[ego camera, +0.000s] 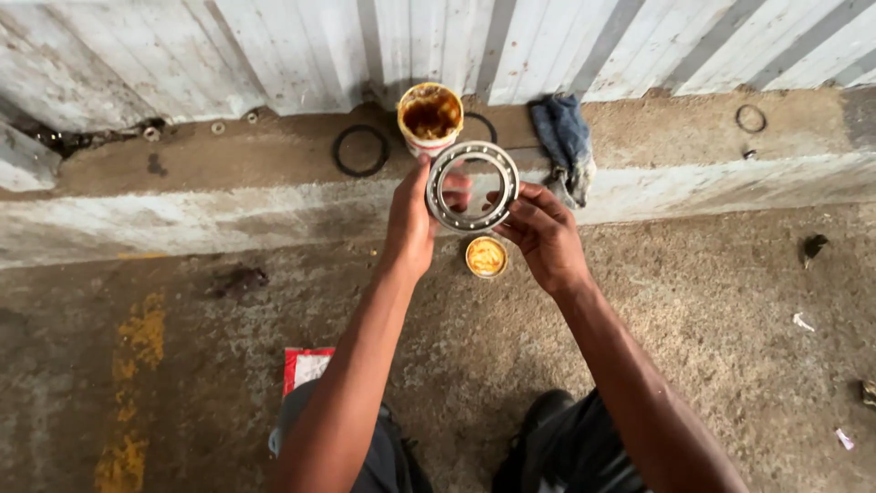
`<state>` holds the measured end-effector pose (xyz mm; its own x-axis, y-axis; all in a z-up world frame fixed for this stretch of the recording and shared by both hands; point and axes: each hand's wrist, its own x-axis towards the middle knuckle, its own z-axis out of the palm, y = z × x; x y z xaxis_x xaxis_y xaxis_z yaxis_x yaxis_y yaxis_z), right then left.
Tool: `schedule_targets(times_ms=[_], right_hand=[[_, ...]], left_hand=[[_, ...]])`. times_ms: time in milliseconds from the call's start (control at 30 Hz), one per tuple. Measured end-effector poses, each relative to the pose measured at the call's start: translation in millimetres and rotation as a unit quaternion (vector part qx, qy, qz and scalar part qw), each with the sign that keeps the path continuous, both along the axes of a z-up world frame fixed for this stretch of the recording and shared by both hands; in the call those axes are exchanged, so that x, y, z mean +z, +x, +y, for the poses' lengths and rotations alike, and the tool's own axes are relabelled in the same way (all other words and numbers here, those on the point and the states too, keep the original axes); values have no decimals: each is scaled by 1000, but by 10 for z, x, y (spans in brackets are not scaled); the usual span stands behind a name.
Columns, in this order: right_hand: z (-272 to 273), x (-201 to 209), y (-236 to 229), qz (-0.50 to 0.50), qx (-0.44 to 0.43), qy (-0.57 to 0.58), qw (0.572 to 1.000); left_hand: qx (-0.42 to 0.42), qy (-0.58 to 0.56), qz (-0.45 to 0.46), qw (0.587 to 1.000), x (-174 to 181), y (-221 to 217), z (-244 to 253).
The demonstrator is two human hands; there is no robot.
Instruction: Cleaning and inspecting mechanical bearings and metal rings using a rag and grease.
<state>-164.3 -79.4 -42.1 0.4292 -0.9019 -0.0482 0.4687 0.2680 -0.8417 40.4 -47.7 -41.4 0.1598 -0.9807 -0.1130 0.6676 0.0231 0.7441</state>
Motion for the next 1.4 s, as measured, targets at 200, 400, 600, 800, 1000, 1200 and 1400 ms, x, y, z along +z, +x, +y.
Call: schedule_targets(times_ms=[200,400,600,800,1000,1200,1400], right_hand=[[-54,16,-57,33,7,-5,999],[-81,-81,-107,51,27,47,997],[-217,202,2,26,-9,46,999],[-907,1074,272,136,-86,-159,974],[-1763,2040,769,185,-38,-310,932],[-2375,2337,1109,232,-10,-374,898],[-2547,2240,1206,252,-1,-360,898]], left_hand=[[11,20,-116,993,-194,24,-49],[-45,32,3,998,-146,23,-34],[-57,-6,-4,998,83,2,29],[7,25,-16,1000,-3,3,-100],[11,44,-123,991,114,-136,-139],[-10,31,-180,983,-16,-205,-261],[-20,2,-198,980,20,-201,-274]])
